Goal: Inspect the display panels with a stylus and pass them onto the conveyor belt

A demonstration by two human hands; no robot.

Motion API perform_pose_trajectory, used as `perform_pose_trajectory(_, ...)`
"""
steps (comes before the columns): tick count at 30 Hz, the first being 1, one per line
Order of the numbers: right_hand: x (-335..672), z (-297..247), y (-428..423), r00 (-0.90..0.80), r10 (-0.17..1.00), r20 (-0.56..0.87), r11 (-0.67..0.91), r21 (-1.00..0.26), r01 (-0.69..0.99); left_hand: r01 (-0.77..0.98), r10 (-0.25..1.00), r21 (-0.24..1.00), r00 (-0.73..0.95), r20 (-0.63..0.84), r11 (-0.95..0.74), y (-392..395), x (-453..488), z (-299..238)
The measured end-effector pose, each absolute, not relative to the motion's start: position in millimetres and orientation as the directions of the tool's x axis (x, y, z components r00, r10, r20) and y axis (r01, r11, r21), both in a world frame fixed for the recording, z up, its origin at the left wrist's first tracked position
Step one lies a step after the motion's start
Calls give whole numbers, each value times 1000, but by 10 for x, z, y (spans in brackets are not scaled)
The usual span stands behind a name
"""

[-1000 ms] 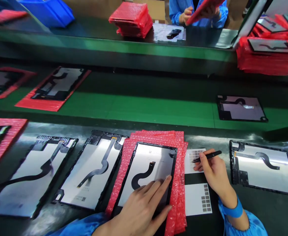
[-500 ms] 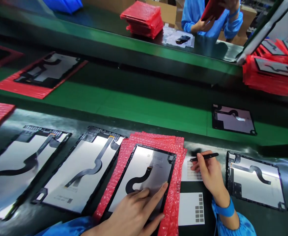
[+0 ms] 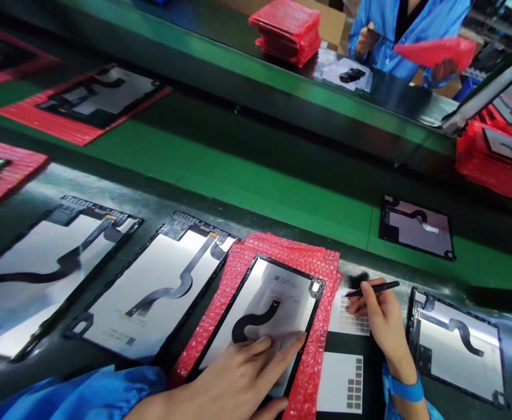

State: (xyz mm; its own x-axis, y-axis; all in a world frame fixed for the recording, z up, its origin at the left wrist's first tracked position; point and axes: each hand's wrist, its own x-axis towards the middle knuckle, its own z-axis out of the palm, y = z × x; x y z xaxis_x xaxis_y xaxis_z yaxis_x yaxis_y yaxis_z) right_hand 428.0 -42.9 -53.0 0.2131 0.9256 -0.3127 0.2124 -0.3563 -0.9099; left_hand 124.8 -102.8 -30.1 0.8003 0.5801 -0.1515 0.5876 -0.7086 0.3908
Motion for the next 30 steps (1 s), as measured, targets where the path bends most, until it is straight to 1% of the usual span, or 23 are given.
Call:
perform_pose_trajectory(2, 4305, -538, -400, 218, 923, -317, -360, -911, 201, 564, 582, 386, 809, -84, -729, -964, 1146, -174)
perform_pose_trajectory(5, 4352, -527, -360, 220, 920, -326, -353, -930, 100, 533, 562, 304, 827, 10, -790, -875, 976, -88)
perform_pose_trajectory(8, 4326, -435, -361, 250, 913, -324, -329, -944, -23, 496, 503, 209, 864, -19, -843, -819, 869, -147)
perform_pose_trajectory(11, 4095, -255, -433, 318, 902, -291, -291, -955, -50, 493, 495, 183, 868, -38, -850, -812, 842, -232)
perform_pose_trajectory(14, 3617, -66, -547, 366, 900, -237, -266, -964, 30, 536, 550, 204, 835, 14, -819, -832, 849, -241)
perform_pose_trajectory(16, 3228, 5, -602, 343, 913, -220, -271, -957, 108, 566, 585, 218, 810, 30, -795, -849, 860, -231)
perform_pose_trajectory(18, 2867, 1, -615, 326, 924, -201, -268, -948, 174, 580, 606, 260, 795, 23, -772, -876, 879, -256)
perform_pose_trajectory(22, 2441, -157, -540, 263, 940, -216, -277, -935, 223, 582, 689, 499, 723, 45, -642, -975, 950, -434)
perform_pose_trajectory(24, 2381, -229, -501, 238, 942, -235, -290, -929, 231, 573, 721, 568, 690, 53, -590, -1024, 985, -524)
perform_pose_trajectory(30, 2417, -276, -504, 246, 946, -213, -283, -911, 299, 612, 766, 582, 642, 30, -535, -1087, 1048, -544)
